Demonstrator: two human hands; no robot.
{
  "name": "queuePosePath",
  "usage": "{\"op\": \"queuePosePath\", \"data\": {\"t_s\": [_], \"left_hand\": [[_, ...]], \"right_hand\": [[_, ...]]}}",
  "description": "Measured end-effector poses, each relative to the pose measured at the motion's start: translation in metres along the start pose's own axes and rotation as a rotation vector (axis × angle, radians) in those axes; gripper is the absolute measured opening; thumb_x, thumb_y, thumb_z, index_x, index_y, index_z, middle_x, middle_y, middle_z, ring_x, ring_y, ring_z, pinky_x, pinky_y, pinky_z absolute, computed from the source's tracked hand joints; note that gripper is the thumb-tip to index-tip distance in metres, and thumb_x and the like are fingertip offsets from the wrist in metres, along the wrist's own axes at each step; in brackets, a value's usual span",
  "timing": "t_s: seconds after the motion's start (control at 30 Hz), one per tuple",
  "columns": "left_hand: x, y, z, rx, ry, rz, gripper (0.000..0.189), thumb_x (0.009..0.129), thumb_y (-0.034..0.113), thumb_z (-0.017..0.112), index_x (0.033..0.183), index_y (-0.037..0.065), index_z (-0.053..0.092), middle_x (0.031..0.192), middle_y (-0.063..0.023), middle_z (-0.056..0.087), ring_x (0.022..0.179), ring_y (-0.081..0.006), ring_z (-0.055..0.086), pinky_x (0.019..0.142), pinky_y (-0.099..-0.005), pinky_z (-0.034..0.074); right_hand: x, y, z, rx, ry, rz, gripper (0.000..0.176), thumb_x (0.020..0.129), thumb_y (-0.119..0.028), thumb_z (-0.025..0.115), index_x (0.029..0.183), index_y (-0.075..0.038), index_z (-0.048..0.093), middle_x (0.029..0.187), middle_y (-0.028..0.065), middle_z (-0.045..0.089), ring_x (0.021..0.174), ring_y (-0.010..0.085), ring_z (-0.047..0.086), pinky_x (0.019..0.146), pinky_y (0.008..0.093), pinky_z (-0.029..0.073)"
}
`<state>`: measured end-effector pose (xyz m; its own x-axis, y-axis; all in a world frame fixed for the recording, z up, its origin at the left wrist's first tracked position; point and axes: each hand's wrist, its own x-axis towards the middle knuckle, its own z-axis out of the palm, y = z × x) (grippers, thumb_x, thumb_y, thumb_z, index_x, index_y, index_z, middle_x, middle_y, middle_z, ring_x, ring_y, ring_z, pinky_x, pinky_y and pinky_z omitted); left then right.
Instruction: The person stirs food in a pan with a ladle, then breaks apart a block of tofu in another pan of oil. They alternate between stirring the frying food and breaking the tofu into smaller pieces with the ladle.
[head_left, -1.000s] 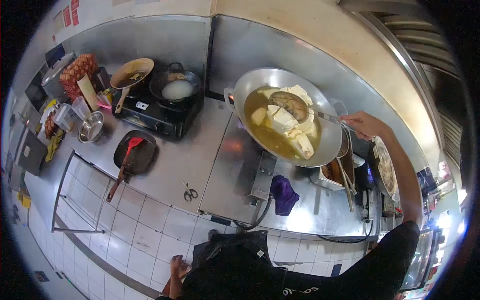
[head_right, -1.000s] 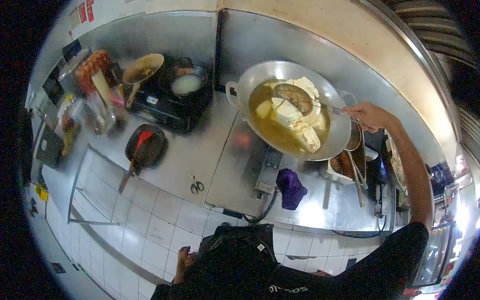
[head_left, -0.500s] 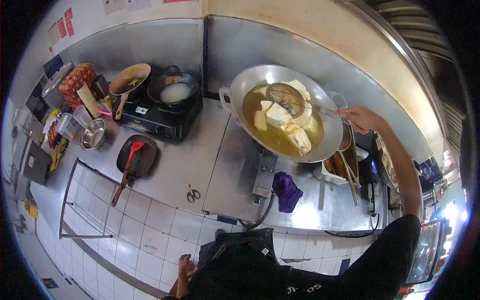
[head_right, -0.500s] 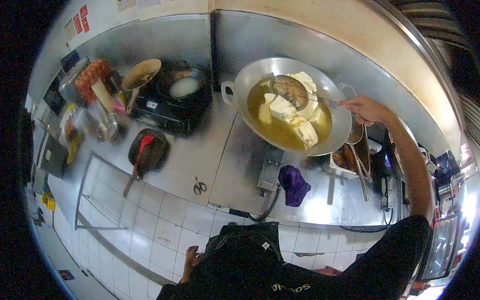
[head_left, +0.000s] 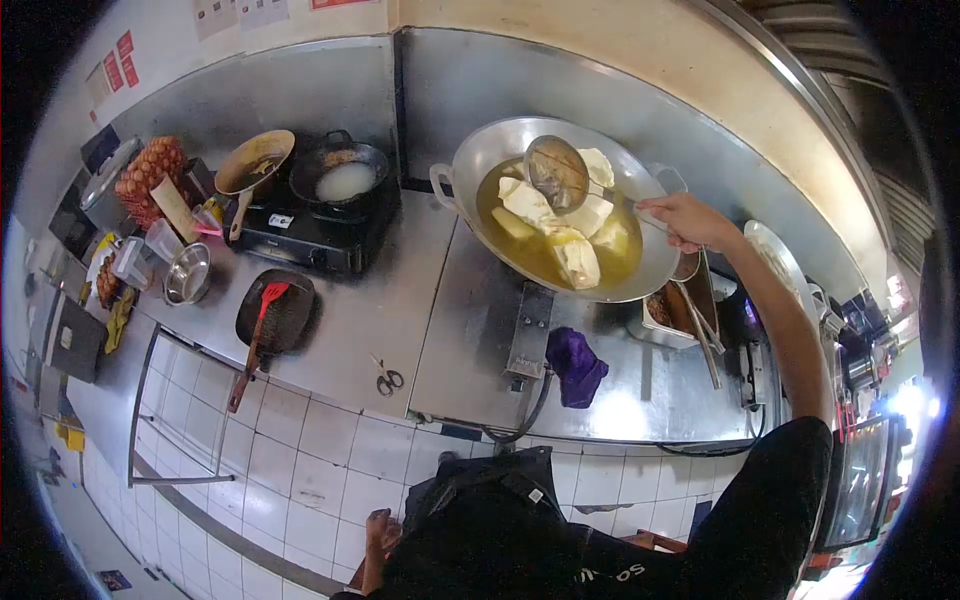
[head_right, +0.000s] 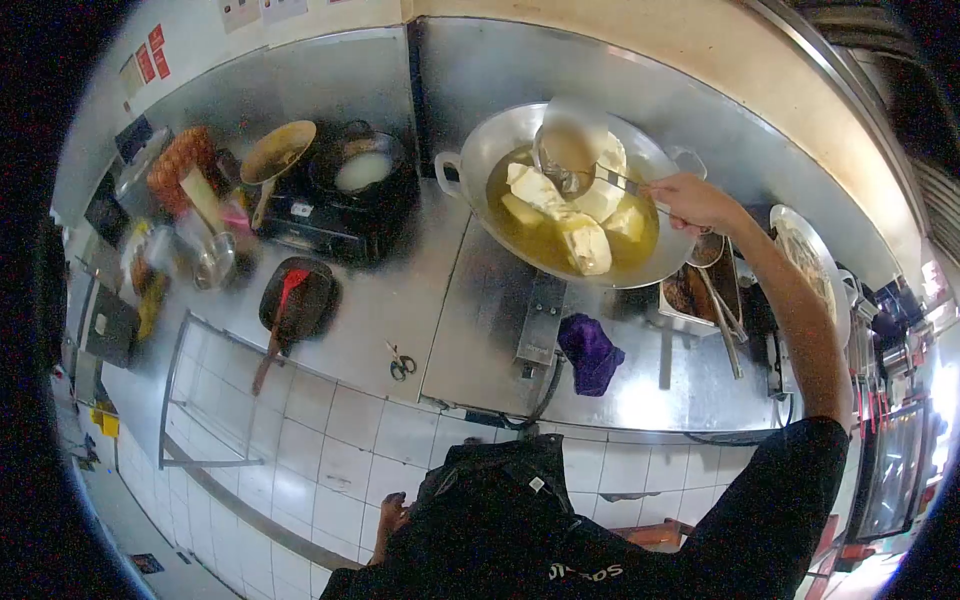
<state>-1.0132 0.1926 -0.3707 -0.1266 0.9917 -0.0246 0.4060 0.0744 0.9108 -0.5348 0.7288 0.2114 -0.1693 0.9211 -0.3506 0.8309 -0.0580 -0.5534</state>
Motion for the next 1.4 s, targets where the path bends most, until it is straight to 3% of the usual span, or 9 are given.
{"op": "queuePosePath", "data": {"t_s": [0.23, 0.47, 0.53, 0.67, 0.87, 1.0, 1.07, 1.17, 1.4], "left_hand": [[-0.010, -0.075, 0.006, -0.280, 0.040, -0.797, 0.049, 0.077, 0.031, 0.069, 0.111, -0.002, 0.054, 0.095, -0.0140, 0.061, 0.086, -0.0269, 0.063, 0.066, -0.0430, 0.055], [-0.021, -0.045, -0.003, -0.247, 0.065, -0.828, 0.032, 0.081, 0.022, 0.060, 0.104, -0.001, 0.060, 0.098, -0.0172, 0.062, 0.086, -0.0290, 0.062, 0.076, -0.0372, 0.051], [-0.029, -0.038, -0.008, 0.359, -0.091, 0.001, 0.034, 0.075, 0.021, 0.063, 0.101, 0.000, 0.060, 0.092, -0.0157, 0.062, 0.080, -0.0319, 0.060, 0.072, -0.0397, 0.051], [-0.018, 0.022, -0.021, 0.517, -0.382, 0.123, 0.040, 0.068, 0.023, 0.066, 0.102, 0.003, 0.059, 0.090, -0.0149, 0.061, 0.079, -0.0357, 0.058, 0.071, -0.0431, 0.050], [-0.022, -0.057, 0.013, 0.350, -0.133, 0.177, 0.044, 0.068, 0.026, 0.068, 0.104, 0.002, 0.059, 0.084, -0.0150, 0.062, 0.075, -0.0341, 0.058, 0.067, -0.0437, 0.049], [0.006, -0.108, 0.036, 0.515, -0.291, 0.035, 0.033, 0.078, 0.023, 0.065, 0.098, -0.004, 0.063, 0.084, -0.0167, 0.065, 0.067, -0.0240, 0.061, 0.059, -0.0363, 0.050], [0.006, -0.063, 0.040, -0.312, 0.056, -0.487, 0.034, 0.079, 0.024, 0.065, 0.098, -0.004, 0.063, 0.079, -0.0134, 0.064, 0.060, -0.0186, 0.058, 0.055, -0.0320, 0.050], [0.040, -0.034, 0.045, -0.400, 0.160, -0.770, 0.032, 0.079, 0.023, 0.065, 0.097, -0.003, 0.063, 0.076, -0.0107, 0.064, 0.057, -0.0180, 0.057, 0.052, -0.0313, 0.048], [0.042, -0.059, 0.062, -0.210, 0.033, -0.653, 0.033, 0.077, 0.026, 0.067, 0.092, -0.003, 0.063, 0.065, -0.0075, 0.059, 0.052, -0.0161, 0.053, 0.047, -0.0304, 0.043]], "right_hand": [[0.008, 0.004, 0.020, 0.000, 0.088, -0.034, 0.034, 0.097, -0.022, 0.043, 0.125, -0.009, 0.056, 0.053, 0.0022, 0.046, 0.042, 0.0073, 0.041, 0.035, 0.0226, 0.033], [0.004, 0.009, 0.005, -0.075, 0.242, -0.163, 0.034, 0.095, -0.021, 0.046, 0.124, -0.006, 0.055, 0.059, 0.0066, 0.056, 0.046, 0.0118, 0.049, 0.043, 0.0262, 0.042], [0.000, 0.018, -0.014, -0.288, 0.376, -0.298, 0.036, 0.091, -0.017, 0.049, 0.124, -0.005, 0.054, 0.071, 0.0119, 0.062, 0.055, 0.0202, 0.058, 0.054, 0.0330, 0.049], [-0.040, 0.008, -0.036, -0.529, 0.502, -0.601, 0.043, 0.086, -0.011, 0.056, 0.127, -0.003, 0.049, 0.085, 0.0192, 0.067, 0.068, 0.0282, 0.062, 0.070, 0.0384, 0.049], [-0.080, 0.009, -0.036, -0.814, 0.323, -0.303, 0.047, 0.087, -0.011, 0.055, 0.132, -0.016, 0.046, 0.077, 0.0248, 0.061, 0.065, 0.0349, 0.060, 0.067, 0.0422, 0.049], [-0.079, 0.004, -0.041, -0.932, 0.311, -0.226, 0.043, 0.091, -0.018, 0.050, 0.134, -0.019, 0.043, 0.075, 0.0218, 0.060, 0.069, 0.0393, 0.058, 0.068, 0.0480, 0.047], [-0.075, 0.007, -0.047, -1.122, 0.336, -0.191, 0.045, 0.092, -0.019, 0.050, 0.136, -0.021, 0.040, 0.077, 0.0219, 0.060, 0.073, 0.0395, 0.058, 0.068, 0.0483, 0.047], [-0.073, -0.016, -0.054, -1.212, 0.218, -0.119, 0.047, 0.091, -0.020, 0.050, 0.137, -0.023, 0.038, 0.074, 0.0223, 0.059, 0.072, 0.0390, 0.059, 0.067, 0.0480, 0.047], [-0.044, -0.053, -0.081, -1.335, -0.069, -0.172, 0.050, 0.088, -0.019, 0.055, 0.135, -0.019, 0.040, 0.072, 0.0218, 0.061, 0.066, 0.0377, 0.061, 0.066, 0.0468, 0.051]]}}
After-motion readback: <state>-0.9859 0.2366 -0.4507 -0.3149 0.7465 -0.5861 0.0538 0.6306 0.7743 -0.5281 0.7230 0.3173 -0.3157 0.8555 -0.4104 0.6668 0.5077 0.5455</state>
